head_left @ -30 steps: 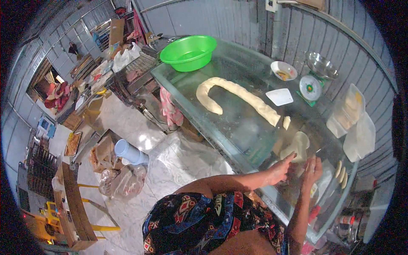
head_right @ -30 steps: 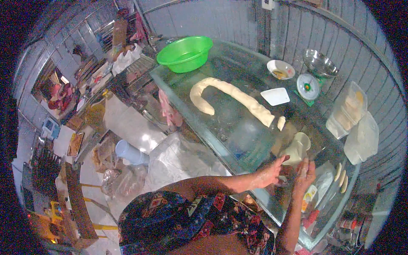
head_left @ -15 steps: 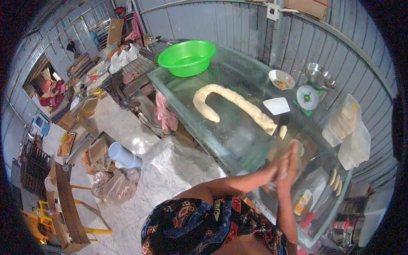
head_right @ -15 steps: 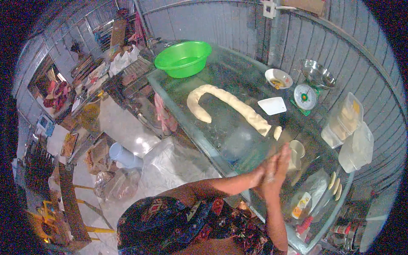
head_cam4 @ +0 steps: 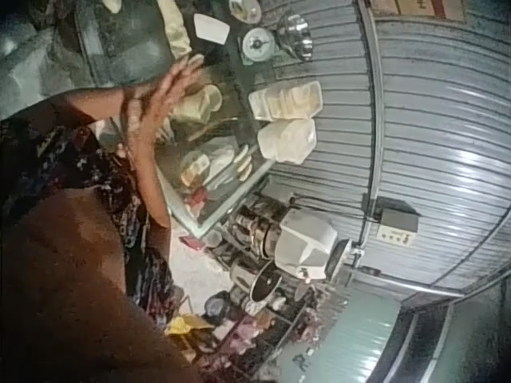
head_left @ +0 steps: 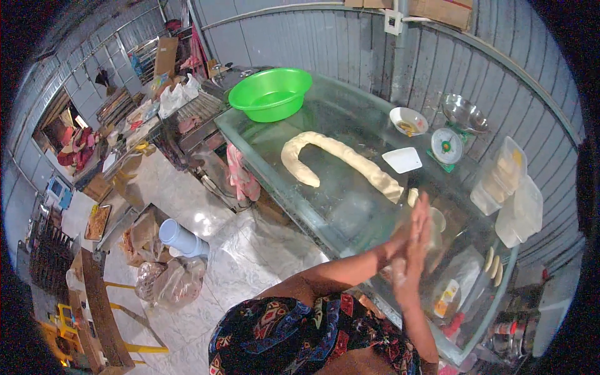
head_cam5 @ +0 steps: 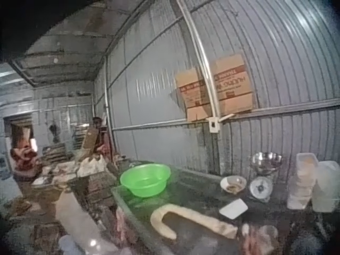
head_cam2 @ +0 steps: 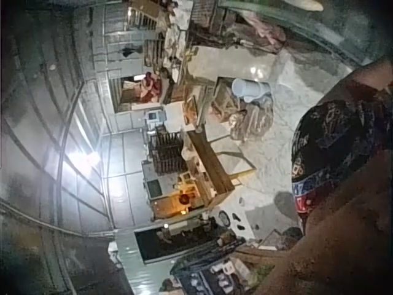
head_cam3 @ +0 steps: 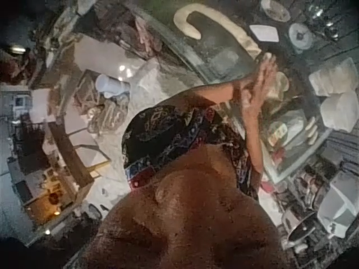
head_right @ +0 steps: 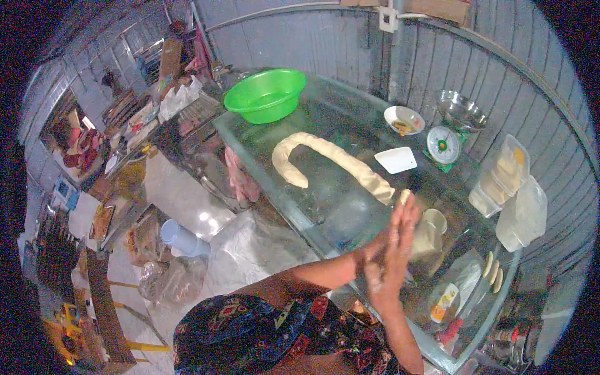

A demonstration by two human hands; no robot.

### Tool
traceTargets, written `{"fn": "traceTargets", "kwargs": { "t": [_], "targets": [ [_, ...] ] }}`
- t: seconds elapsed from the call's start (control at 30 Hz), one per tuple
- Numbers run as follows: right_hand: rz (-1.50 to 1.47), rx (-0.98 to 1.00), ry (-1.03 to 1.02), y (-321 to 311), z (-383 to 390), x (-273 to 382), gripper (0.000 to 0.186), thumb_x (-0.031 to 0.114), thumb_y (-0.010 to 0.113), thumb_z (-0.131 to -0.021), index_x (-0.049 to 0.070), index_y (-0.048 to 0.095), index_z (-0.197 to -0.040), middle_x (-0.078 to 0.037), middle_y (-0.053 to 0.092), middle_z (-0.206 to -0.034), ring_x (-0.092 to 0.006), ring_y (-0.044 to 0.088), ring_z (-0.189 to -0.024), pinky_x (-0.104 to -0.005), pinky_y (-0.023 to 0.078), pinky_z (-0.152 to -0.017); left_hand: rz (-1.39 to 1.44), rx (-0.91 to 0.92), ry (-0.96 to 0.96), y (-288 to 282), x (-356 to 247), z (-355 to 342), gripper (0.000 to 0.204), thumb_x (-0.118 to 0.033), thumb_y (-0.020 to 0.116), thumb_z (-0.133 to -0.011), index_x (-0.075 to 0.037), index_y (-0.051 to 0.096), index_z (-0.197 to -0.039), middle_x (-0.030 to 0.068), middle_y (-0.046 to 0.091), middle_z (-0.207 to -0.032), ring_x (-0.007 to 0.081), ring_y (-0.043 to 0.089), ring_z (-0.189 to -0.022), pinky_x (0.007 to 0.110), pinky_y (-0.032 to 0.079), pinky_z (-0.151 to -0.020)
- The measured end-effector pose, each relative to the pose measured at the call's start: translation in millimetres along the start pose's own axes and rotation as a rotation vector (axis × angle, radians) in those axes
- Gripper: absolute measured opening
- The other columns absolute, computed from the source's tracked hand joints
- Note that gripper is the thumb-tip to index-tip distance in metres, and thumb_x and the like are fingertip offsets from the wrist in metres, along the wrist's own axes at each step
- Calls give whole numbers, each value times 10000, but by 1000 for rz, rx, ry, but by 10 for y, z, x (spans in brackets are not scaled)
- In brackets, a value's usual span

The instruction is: Cutting dough into smaller portions using a bench scraper and rolling them into small balls.

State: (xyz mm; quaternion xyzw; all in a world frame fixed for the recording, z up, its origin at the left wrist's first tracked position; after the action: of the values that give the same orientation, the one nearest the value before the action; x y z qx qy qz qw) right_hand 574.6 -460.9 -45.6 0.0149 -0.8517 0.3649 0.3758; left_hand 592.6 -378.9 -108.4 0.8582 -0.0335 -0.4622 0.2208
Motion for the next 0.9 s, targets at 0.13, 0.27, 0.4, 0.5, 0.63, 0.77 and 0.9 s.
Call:
{"fn": "traceTargets", "kwargs": {
  "t": [0.13,0.27,0.4,0.5,0.63,0.77,0.9],
  "targets": [
    [-3,-97,-272,-174,29,121,558,362,386,-938,64,290,-1400,-193,216,-1461,-330,225,-1350,-411,182,-1090,230,-25,25,316,-341,10,638,-438,275,-967,-158,-31,-1453,49,-36,-1517,195,-18,-1390,328,23,-1118],
    [-422,-130,159,-183,-229,-715,620,385,371,-952,-2,208,-1408,-164,189,-1477,-268,161,-1373,-352,141,-1105,215,8,-337,431,-58,129,594,-446,229,-974,-161,38,-1458,29,-9,-1521,171,-1,-1391,329,8,-1114],
    [-645,-262,250,-418,-275,-1070,614,388,372,-956,4,214,-1409,-132,191,-1481,-233,155,-1371,-330,124,-1110,28,95,-266,721,-50,258,789,-645,223,-884,-124,66,-1455,33,90,-1514,189,71,-1388,366,64,-1115],
    [-324,-197,65,-353,-140,-1074,617,369,419,-920,40,241,-1411,-178,214,-1466,-312,189,-1363,-378,166,-1098,104,30,-364,612,138,244,813,-689,206,-858,-149,98,-1456,40,110,-1511,216,68,-1389,417,85,-1109],
    [-108,-137,-150,-413,207,-364,702,423,481,-860,61,244,-1413,-209,136,-1477,-397,130,-1359,-515,131,-1081,219,-8,-501,486,-57,-114,804,-712,208,-845,-196,123,-1455,41,141,-1506,219,105,-1383,423,107,-1095],
    [-205,-186,-242,-238,308,-427,736,442,508,-848,109,209,-1432,-211,92,-1485,-405,109,-1361,-518,100,-1084,208,-142,-475,434,33,-238,742,-698,216,-855,-264,132,-1451,30,163,-1504,216,136,-1379,414,106,-1090],
    [-89,-233,11,-386,73,-814,706,388,496,-873,60,199,-1423,-212,125,-1479,-365,106,-1374,-480,122,-1084,306,49,-408,681,155,-54,863,-738,229,-821,-172,93,-1458,37,124,-1508,237,119,-1380,395,81,-1099]
  ]
}}
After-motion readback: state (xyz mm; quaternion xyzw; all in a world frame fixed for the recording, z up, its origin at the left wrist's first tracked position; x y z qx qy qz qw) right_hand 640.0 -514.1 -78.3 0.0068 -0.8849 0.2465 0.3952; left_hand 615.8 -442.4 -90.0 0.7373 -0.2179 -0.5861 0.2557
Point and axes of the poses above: each hand's wrist, its own z-axis away from the middle knuckle, its own y-axis out of the palm, x = y × z, the point moved 1 cm from there along -z, towards the middle knuckle
